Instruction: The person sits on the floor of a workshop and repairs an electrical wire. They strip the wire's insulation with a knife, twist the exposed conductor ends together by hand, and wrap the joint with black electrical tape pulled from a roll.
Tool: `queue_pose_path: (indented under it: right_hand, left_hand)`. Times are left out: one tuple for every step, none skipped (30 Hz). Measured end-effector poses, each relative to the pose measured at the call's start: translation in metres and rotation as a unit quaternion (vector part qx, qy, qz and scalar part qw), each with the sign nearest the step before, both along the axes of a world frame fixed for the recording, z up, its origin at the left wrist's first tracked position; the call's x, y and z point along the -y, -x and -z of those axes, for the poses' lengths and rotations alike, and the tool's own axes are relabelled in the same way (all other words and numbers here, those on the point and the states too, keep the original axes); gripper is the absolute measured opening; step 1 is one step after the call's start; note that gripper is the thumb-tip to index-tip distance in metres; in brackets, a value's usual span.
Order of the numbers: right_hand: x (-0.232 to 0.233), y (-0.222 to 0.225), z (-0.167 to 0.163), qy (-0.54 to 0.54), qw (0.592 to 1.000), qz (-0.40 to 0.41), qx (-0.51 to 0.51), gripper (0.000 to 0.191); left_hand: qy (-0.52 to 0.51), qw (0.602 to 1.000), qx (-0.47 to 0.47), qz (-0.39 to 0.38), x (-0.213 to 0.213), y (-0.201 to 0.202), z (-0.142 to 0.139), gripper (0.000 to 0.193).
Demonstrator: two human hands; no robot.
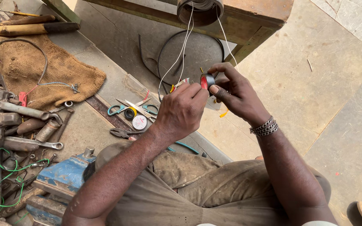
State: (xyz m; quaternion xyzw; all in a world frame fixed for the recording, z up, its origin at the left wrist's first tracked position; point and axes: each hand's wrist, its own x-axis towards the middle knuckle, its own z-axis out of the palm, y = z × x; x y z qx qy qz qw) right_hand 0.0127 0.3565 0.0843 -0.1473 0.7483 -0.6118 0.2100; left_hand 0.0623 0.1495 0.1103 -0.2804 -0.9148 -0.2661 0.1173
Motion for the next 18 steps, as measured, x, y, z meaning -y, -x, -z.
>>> queue_pose_path:
  right_hand:
    - [0.001,0.001,-0.004,-0.024,1.000,-0.011,0.016,0.035]
    - [0.003,0.002,-0.008,-0.054,0.998,-0.029,-0.012,0.034]
    - [0.004,0.002,-0.011,-0.084,0.995,-0.047,-0.040,0.034]
    - [0.003,0.002,-0.014,-0.115,0.989,-0.064,-0.069,0.035]
    - [0.002,0.003,-0.016,-0.118,0.988,-0.064,-0.074,0.035]
    - [0.000,0.003,-0.018,-0.123,0.987,-0.065,-0.078,0.036]
    - [-0.002,0.002,-0.019,-0.127,0.986,-0.067,-0.082,0.036]
    - [-0.006,0.002,-0.019,-0.143,0.983,-0.074,-0.090,0.033]
    - [-0.012,0.003,-0.019,-0.159,0.979,-0.080,-0.099,0.031]
    - [-0.017,0.003,-0.017,-0.174,0.975,-0.088,-0.107,0.028]
    - [-0.020,0.003,-0.015,-0.179,0.967,-0.094,-0.158,0.024]
    - [-0.022,0.003,-0.012,-0.182,0.956,-0.099,-0.209,0.021]
    - [-0.024,0.002,-0.008,-0.186,0.942,-0.104,-0.259,0.018]
    - [-0.025,0.001,-0.004,-0.190,0.931,-0.088,-0.298,0.018]
    - [-0.026,0.000,-0.001,-0.195,0.919,-0.073,-0.335,0.018]
    - [-0.027,0.000,0.002,-0.198,0.904,-0.058,-0.374,0.019]
    - [-0.027,-0.001,0.005,-0.196,0.896,-0.042,-0.396,0.021]
    - [-0.027,-0.003,0.007,-0.195,0.888,-0.028,-0.415,0.024]
  left_hand:
    - [-0.010,1.000,0.006,0.004,-0.002,-0.001,0.000,0.018]
    - [-0.018,1.000,0.012,0.007,-0.003,-0.002,-0.001,0.024]
    - [-0.010,1.000,0.004,-0.001,-0.005,-0.003,-0.002,0.024]
    - [-0.003,1.000,-0.006,-0.009,-0.007,-0.003,-0.002,0.024]
    - [0.005,1.000,-0.016,-0.016,-0.009,-0.003,-0.004,0.024]
    - [0.012,1.000,-0.022,-0.019,-0.010,-0.002,-0.005,0.020]
    - [0.019,0.999,-0.027,-0.022,-0.011,-0.002,-0.006,0.017]
    - [0.026,0.999,-0.032,-0.025,-0.012,-0.001,-0.007,0.013]
    - [0.054,0.998,-0.027,-0.033,-0.011,0.001,-0.008,0.010]
    - [0.083,0.995,-0.022,-0.041,-0.009,0.002,-0.010,0.007]
    - [0.112,0.992,-0.017,-0.050,-0.008,0.004,-0.012,0.006]
    - [0.103,0.992,0.041,-0.060,-0.009,0.007,-0.013,0.008]
    - [0.094,0.988,0.100,-0.070,-0.010,0.010,-0.015,0.011]
    - [0.085,0.980,0.159,-0.080,-0.011,0.011,-0.017,0.013]
    - [0.047,0.981,0.174,-0.075,-0.011,0.012,-0.021,0.013]
    - [0.010,0.980,0.187,-0.069,-0.007,0.013,-0.026,0.015]
    - [-0.027,0.978,0.197,-0.062,-0.005,0.016,-0.031,0.017]
    - [-0.039,0.961,0.260,-0.082,-0.006,0.020,-0.035,0.019]
